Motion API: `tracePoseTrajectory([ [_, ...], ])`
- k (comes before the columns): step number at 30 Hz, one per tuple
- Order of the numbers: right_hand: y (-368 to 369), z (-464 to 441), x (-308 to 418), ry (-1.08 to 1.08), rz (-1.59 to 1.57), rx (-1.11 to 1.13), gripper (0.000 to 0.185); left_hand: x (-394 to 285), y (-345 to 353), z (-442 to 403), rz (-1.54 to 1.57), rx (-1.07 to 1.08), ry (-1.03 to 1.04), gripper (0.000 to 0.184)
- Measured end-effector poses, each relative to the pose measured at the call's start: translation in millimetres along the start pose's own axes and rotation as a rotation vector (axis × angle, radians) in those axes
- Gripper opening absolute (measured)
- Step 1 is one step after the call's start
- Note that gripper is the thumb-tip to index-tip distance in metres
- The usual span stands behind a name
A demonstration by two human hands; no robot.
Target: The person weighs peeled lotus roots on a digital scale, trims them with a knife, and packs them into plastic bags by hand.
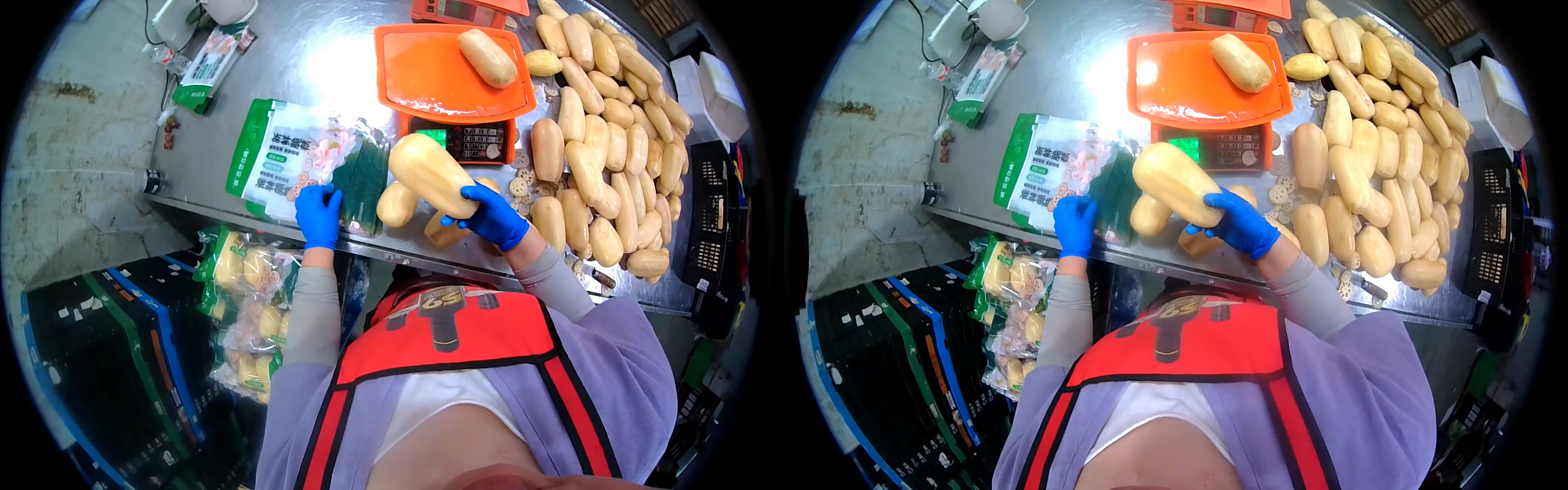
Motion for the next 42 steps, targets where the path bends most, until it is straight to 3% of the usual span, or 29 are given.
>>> tracePoseTrajectory([
  [3, 2.3, 2.0, -3.7, 0.008, -0.028, -0.001, 0.051, -8.3, -3.6, 0.8, 0.003, -0.117, 0.083, 0.018],
  [5, 5.2, 3.7, -4.2, 0.009, -0.066, -0.006, 0.048, 1.3, 1.2, -6.1, -0.03, 0.058, -0.069, 0.015],
  [10, 14.6, -0.7, -5.1, 0.007, -0.044, 0.024, 0.055, 19.4, 2.5, -10.2, -0.012, 0.067, -0.043, 0.014],
  [14, 40.9, -21.9, 3.2, -0.175, 0.271, 0.133, 0.062, -18.4, -27.3, -16.5, 0.072, 0.064, 0.088, 0.011],
  [16, 44.2, -45.5, -8.0, -0.203, 0.356, 0.049, 0.062, -28.2, -28.9, -17.5, 0.027, 0.035, 0.149, 0.011],
  [18, 53.5, -57.9, -11.7, -0.216, 0.455, -0.007, 0.06, -27.4, -30.9, -21.8, 0.212, -0.056, 0.182, 0.013],
  [20, 60.4, -56.6, -10.0, -0.153, 0.427, -0.057, 0.058, -26.3, -33.6, -19.3, 0.165, -0.091, 0.148, 0.016],
  [22, 48.6, -61.0, -14.8, -0.105, 0.219, -0.158, 0.058, -21.0, -29.6, -16.9, 0.226, 0.015, 0.076, 0.019],
  [24, 38.3, -55.5, -6.5, -0.208, 0.164, -0.128, 0.051, 2.1, -7.4, -7.4, -0.046, 0.153, 0.025, 0.022],
  [30, 29.7, -26.4, 39.8, -0.308, 0.284, -0.107, 0.056, 9.5, 1.5, -3.7, -0.004, 0.044, -0.011, 0.016],
  [32, 35.7, -28.7, 40.7, -0.386, 0.337, -0.099, 0.056, 16.5, 2.5, -6.5, 0.14, 0.023, -0.006, 0.015],
  [35, 39.9, -40.4, 23.1, -0.33, 0.4, -0.055, 0.056, -5.5, -19.7, -16.3, 0.209, 0.043, -0.032, 0.014],
  [38, 52.6, -58.1, -4.6, -0.284, 0.52, -0.099, 0.063, -17.1, -30.0, -25.7, 0.334, -0.028, 0.127, 0.011],
  [40, 55.5, -67.5, -13.5, -0.44, 0.944, -0.125, 0.07, -25.3, -34.8, -27.3, 0.359, -0.07, 0.078, 0.008],
  [42, 56.8, -64.7, -19.8, -0.406, 1.288, -0.083, 0.074, -24.4, -39.0, -30.2, 0.422, -0.114, 0.124, 0.009],
])
Point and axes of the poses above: each hand's wrist, its own z-axis away from the middle knuckle, its own y-axis out of the palm, x = y × z, the point moved 2 cm from there along -z, towards the middle knuckle, and after that the axes turned 8 degrees about x, right-handed, at the moved point
